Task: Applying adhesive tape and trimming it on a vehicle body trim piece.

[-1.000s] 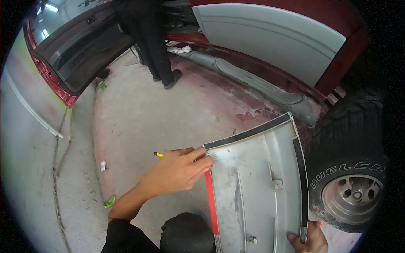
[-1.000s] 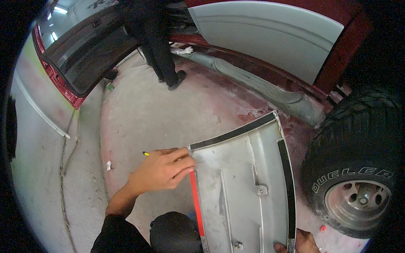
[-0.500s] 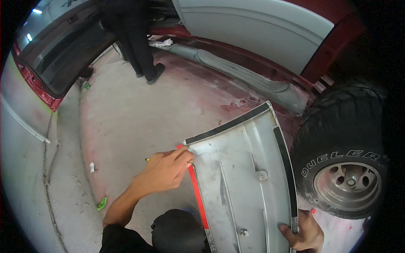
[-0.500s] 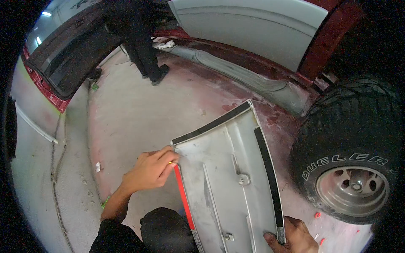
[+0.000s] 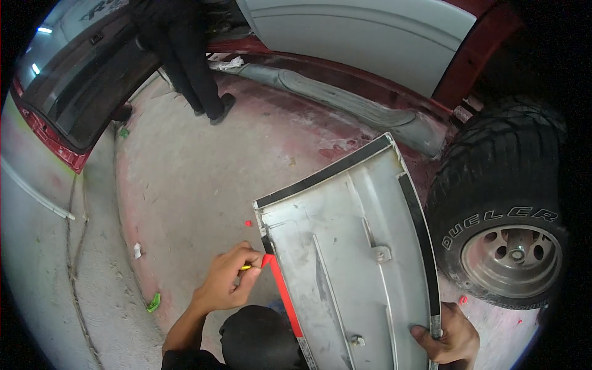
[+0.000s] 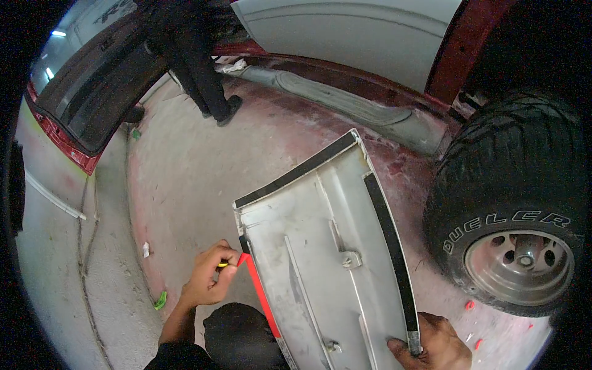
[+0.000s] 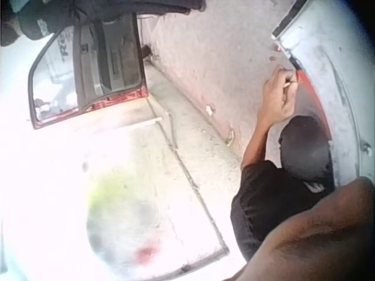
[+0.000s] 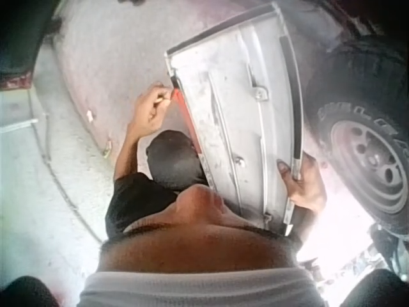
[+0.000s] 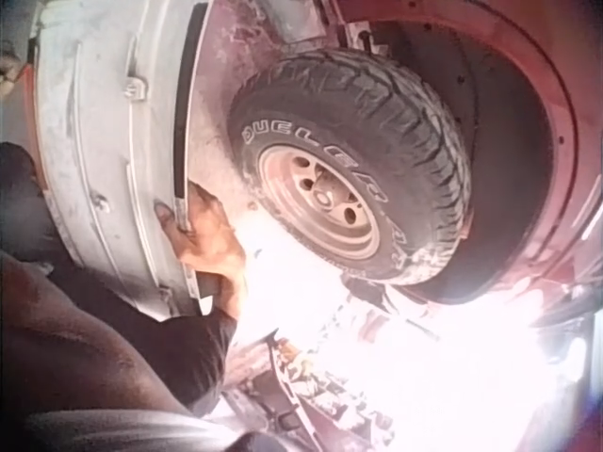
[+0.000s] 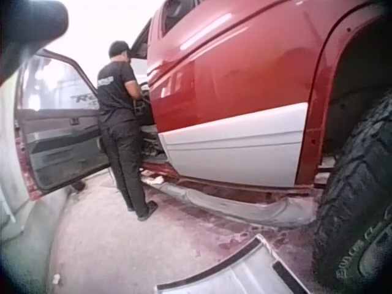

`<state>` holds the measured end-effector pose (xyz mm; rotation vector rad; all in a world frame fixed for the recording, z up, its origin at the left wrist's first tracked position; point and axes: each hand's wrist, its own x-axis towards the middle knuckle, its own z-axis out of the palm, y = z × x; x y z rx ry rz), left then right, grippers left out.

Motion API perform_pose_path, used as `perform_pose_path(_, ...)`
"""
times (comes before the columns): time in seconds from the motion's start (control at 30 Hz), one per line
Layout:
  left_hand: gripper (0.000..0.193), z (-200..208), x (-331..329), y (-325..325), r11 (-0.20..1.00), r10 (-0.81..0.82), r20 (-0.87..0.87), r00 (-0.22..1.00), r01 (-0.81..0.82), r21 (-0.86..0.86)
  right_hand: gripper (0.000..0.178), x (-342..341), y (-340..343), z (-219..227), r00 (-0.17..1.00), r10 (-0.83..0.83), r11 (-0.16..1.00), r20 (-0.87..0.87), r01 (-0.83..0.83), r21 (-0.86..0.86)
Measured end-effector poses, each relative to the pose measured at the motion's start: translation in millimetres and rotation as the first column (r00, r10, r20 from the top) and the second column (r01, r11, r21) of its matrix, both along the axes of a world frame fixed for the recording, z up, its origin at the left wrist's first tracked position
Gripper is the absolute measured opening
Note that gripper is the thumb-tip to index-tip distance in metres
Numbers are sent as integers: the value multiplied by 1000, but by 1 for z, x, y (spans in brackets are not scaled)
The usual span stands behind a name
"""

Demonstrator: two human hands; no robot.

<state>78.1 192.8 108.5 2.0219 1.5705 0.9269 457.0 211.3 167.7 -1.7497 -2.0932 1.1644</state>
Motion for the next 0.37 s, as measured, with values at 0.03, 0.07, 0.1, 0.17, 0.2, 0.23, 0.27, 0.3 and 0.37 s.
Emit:
perform_pose_path(0.03, 11, -26, -14, 1, 999, -39, 26, 999, 39, 1, 47, -1, -2, -7, 999, -39, 999, 26, 39, 1)
perform_pose_path(0.07, 9, -22, -16, -8, 995, -97, 111, 989, 96, 20, 45, 4, 3, -13, 994, -5, 995, -113, -6, -100)
perform_pose_path(0.1, 9, -20, -19, -16, 987, -158, 193, 968, 152, 44, 43, 8, 4, -19, 968, 13, 978, -251, -64, -196)
perform_pose_path(0.17, 10, -5, -21, -32, 985, -166, 276, 947, 173, -1, 43, 2, 1, -12, 981, 31, 991, -189, -55, -123)
perform_pose_path(0.2, 13, 4, -23, -38, 977, -179, 366, 913, 208, -42, 42, -3, 1, -6, 992, 31, 998, -120, -37, -49)
perform_pose_path(0.23, 13, 11, -22, -46, 978, -177, 358, 917, 205, -42, 42, 5, -1, -18, 991, 34, 998, -128, -40, -47)
perform_pose_path(0.27, 15, 18, -21, -54, 968, -195, 417, 888, 242, -60, 42, 18, -3, -39, 981, 53, 997, -187, -63, -46)
perform_pose_path(0.3, 17, 24, -20, -58, 954, -216, 486, 847, 288, -78, 43, 26, -4, -47, 970, 63, 996, -235, -77, -49)
perform_pose_path(0.37, 22, 30, -21, -64, 920, -235, 643, 728, 381, -94, 45, 21, -9, -36, 988, 56, 998, -141, -55, 8)
